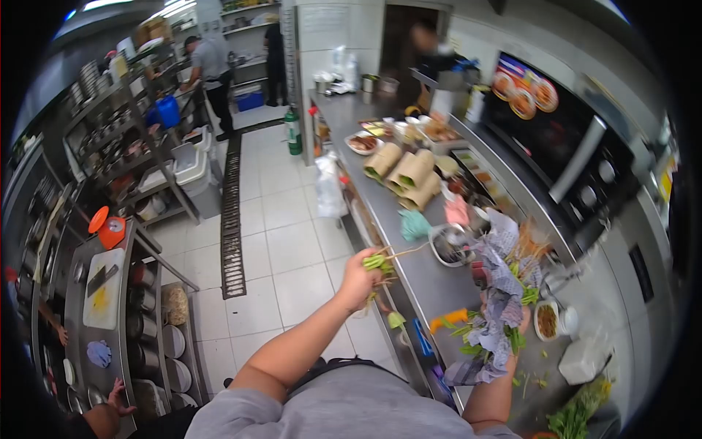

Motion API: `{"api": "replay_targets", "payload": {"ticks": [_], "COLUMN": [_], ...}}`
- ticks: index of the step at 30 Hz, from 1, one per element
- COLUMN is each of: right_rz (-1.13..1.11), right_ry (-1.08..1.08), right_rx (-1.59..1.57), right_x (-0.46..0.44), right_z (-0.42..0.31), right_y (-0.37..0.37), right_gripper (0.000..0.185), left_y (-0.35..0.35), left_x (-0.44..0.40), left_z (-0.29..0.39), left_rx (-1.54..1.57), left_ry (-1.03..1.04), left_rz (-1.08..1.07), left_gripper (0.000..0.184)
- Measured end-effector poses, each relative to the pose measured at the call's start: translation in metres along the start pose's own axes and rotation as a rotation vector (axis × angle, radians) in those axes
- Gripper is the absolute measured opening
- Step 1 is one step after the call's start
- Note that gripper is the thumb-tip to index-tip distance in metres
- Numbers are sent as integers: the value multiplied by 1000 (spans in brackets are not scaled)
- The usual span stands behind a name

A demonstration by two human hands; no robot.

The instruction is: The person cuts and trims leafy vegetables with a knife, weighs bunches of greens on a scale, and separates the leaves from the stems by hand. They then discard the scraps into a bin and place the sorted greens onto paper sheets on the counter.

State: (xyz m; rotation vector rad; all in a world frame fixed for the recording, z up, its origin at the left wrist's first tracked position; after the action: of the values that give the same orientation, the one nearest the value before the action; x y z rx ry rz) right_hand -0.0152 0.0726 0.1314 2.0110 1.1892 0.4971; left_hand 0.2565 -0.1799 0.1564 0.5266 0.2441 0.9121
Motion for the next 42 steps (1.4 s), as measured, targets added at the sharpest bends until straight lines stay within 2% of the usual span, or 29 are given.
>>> {"api": "replay_targets", "payload": {"ticks": [1, 3, 4, 6, 7, 9, 10, 13, 14, 17, 19, 21, 22, 25, 27, 29, 35, 37, 38, 41, 42], "right_rz": [-12, -163, -169, -265, -271, -131, -370, -408, -345, -387, -445, -613, -662, -735, -766, -798, -773, -742, -793, -736, -729], "right_ry": [4, 189, 191, 116, 120, 292, 293, 313, 317, 428, 511, 661, 621, 730, 707, 849, 737, 649, 660, 692, 624], "right_rx": [12, 0, 1, -217, -221, 142, -1, 136, 179, 251, 353, 138, 131, 145, 189, 33, 77, 181, 162, 179, 191], "right_x": [-17, -73, -97, -143, -168, -216, -241, -356, -371, -456, -518, -578, -597, -658, -695, -718, -814, -861, -878, -931, -952], "right_z": [19, 81, 105, 145, 164, 218, 238, 319, 334, 403, 453, 520, 540, 625, 675, 729, 846, 882, 899, 946, 957], "right_y": [37, 92, 126, 203, 217, 226, 250, 282, 330, 387, 427, 457, 491, 569, 618, 655, 744, 751, 761, 787, 801], "right_gripper": [68, 52, 52, 39, 39, 28, 49, 56, 61, 66, 67, 67, 66, 65, 62, 60, 56, 43, 43, 44, 45], "left_y": [-37, -111, -146, -210, -238, -287, -309, -399, -420, -481, -523, -567, -595, -674, -732, -785, -923, -960, -982, -1043, -1064], "left_x": [6, -8, -15, -29, -38, -55, -67, -130, -148, -194, -217, -232, -238, -253, -269, -291, -395, -432, -451, -505, -523], "left_z": [39, 81, 100, 135, 152, 184, 196, 237, 248, 293, 325, 355, 364, 407, 437, 463, 553, 584, 596, 629, 636], "left_rx": [4, -11, -4, -31, -63, -30, -5, 2, 25, 8, 66, 87, 51, -29, -43, 34, 85, -15, 7, 7, 40], "left_ry": [6, 39, 80, 154, 194, 280, 280, 333, 352, 437, 482, 532, 542, 590, 628, 642, 605, 621, 598, 601, 590], "left_rz": [56, 163, 201, 268, 297, 369, 415, 527, 537, 623, 692, 792, 799, 930, 993, 992, 936, 921, 899, 903, 916], "left_gripper": [40, 38, 38, 38, 38, 40, 41, 43, 43, 44, 44, 45, 48, 47, 46, 42, 43, 42, 41, 38, 37]}}
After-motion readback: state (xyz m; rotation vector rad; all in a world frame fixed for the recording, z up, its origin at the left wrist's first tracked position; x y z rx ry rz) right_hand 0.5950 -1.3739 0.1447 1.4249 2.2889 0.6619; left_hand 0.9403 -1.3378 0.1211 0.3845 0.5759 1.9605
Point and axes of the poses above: each hand's wrist, its own x-axis away from the middle knuckle, its own y-axis out of the palm, z = x × y, the point moved 8 cm from there along -x, towards the middle knuckle, and after that the axes turned 3 degrees about x, right-handed, at the moved point
